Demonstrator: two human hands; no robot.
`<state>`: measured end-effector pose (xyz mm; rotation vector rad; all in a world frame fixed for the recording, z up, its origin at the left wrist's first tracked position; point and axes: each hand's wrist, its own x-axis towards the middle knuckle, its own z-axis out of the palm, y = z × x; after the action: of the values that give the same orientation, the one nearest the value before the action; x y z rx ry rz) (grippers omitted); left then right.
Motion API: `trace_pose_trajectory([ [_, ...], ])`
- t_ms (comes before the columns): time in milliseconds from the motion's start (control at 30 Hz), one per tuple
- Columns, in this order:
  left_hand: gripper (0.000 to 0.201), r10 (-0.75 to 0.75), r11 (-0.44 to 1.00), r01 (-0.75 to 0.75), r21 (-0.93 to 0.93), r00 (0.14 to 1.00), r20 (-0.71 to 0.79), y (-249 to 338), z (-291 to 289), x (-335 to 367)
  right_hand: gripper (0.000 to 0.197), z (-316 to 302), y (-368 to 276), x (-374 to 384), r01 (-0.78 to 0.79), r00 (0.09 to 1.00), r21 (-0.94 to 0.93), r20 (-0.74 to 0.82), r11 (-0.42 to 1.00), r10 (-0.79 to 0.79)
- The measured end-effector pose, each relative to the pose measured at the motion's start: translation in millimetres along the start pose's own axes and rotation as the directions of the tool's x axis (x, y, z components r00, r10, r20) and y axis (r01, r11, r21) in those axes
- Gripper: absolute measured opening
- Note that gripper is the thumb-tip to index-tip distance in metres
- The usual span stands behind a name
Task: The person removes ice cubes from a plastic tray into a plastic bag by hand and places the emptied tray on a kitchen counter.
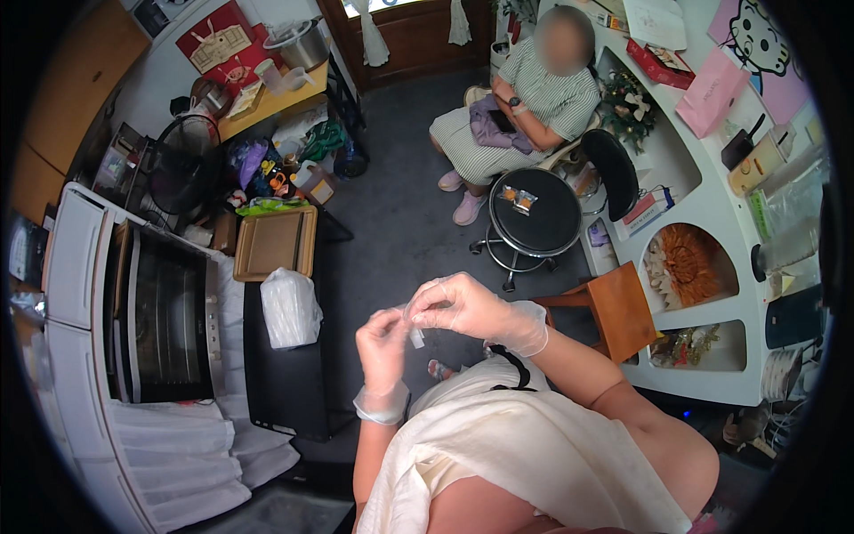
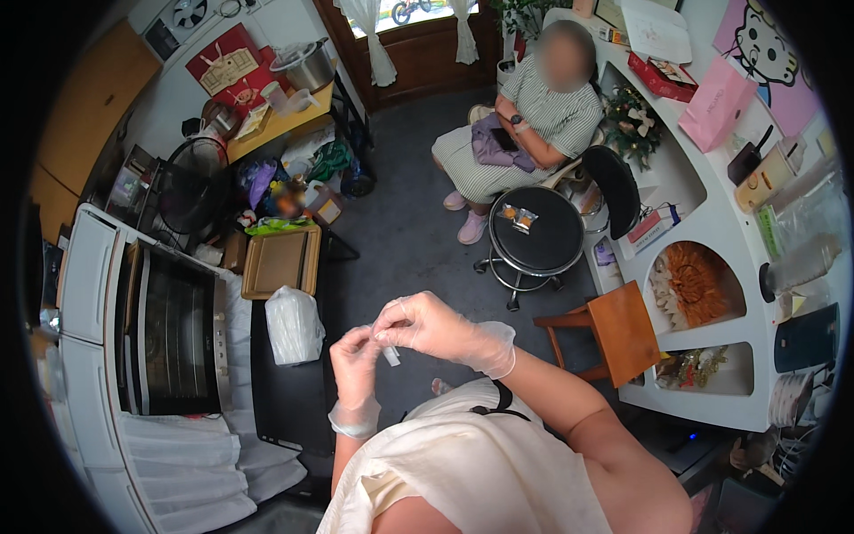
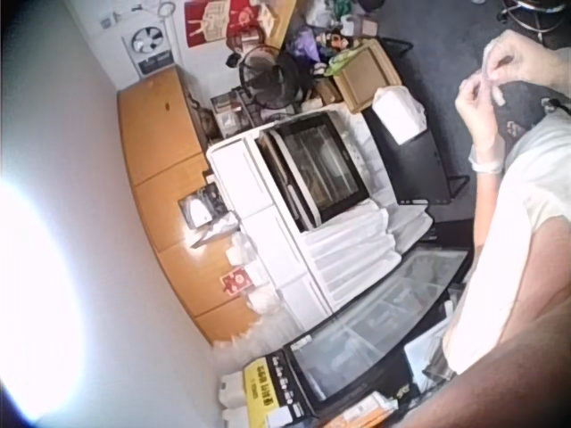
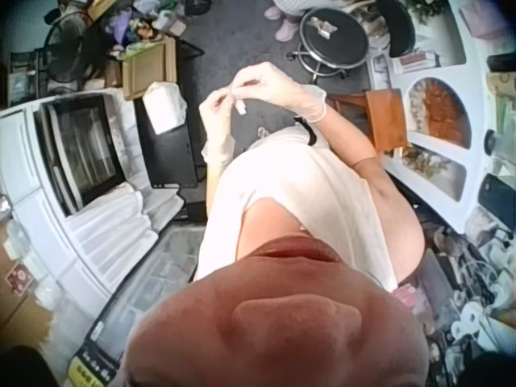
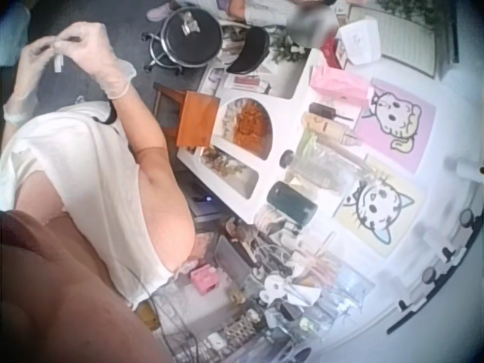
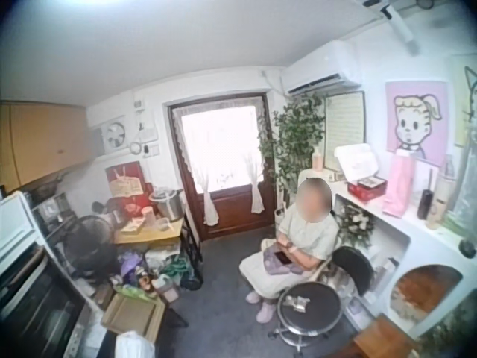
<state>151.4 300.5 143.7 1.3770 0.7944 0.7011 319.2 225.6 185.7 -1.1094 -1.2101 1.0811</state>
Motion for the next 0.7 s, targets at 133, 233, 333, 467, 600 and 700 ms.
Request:
trace_pose_trajectory([
  [133, 0.014, 0.069, 0.99, -0.054, 0.134, 0.991, -0.114, 17, -9, 8, 0.012, 15, 8, -3, 0.038, 0.998, 0.037, -0.052, 0.999, -0.036],
  [233, 0.014, 0.158, 0.987, -0.153, 0.042, 0.967, -0.199, 22, -1, 13, 0.012, 17, 9, -3, 0.075, 0.992, 0.05, -0.102, 0.996, -0.07],
  [333, 0.014, 0.171, 0.972, -0.206, -0.113, 0.95, -0.26, 21, 5, 13, 0.009, 25, 8, -2, 0.017, 0.986, 0.207, -0.166, 0.978, 0.018],
  [467, 0.015, 0.186, 0.949, -0.247, -0.196, 0.94, -0.285, 26, 3, 3, 0.011, 35, 14, 0, 0.006, 0.978, 0.273, -0.202, 0.962, 0.052],
  [600, 0.015, 0.131, 0.947, -0.216, -0.238, 0.936, -0.327, 27, 4, -1, 0.023, 39, 12, 2, -0.075, 0.961, 0.296, -0.233, 0.952, 0.148],
  [700, 0.016, 0.084, 0.954, -0.164, -0.25, 0.949, -0.302, 33, 4, 4, 0.036, 32, 11, 5, -0.116, 0.955, 0.3, -0.229, 0.947, 0.19],
])
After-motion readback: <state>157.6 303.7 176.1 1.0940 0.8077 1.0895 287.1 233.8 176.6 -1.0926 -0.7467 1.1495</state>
